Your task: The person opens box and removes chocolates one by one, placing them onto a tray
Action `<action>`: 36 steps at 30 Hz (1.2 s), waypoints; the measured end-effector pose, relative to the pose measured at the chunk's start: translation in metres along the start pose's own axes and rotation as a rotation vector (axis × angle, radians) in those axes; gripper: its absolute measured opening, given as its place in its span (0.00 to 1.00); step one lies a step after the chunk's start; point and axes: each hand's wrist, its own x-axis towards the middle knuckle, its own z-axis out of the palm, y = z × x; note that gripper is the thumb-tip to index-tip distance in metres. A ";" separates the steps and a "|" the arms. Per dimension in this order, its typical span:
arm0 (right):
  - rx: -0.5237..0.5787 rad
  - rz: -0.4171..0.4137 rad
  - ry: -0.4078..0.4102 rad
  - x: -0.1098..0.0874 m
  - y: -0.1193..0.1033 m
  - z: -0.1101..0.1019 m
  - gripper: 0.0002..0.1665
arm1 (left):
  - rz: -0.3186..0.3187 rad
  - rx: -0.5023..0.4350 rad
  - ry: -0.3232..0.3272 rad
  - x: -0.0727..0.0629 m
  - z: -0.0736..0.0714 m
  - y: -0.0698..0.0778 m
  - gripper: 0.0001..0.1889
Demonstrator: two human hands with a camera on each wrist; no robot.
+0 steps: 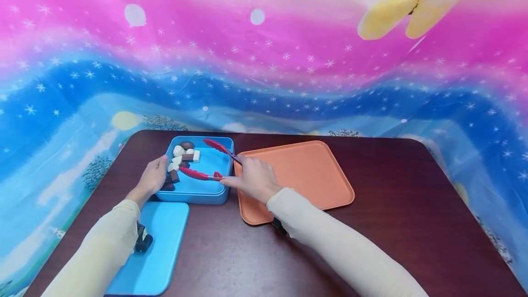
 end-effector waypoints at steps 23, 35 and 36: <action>-0.371 -0.007 -0.036 0.029 -0.030 0.001 0.25 | 0.001 -0.029 0.013 0.003 0.003 0.001 0.38; -0.357 -0.007 -0.041 0.028 -0.029 0.003 0.24 | 0.006 -0.025 0.005 0.000 0.002 0.002 0.39; -0.337 -0.006 -0.040 0.027 -0.028 0.003 0.24 | 0.002 -0.023 0.002 -0.001 0.002 0.002 0.39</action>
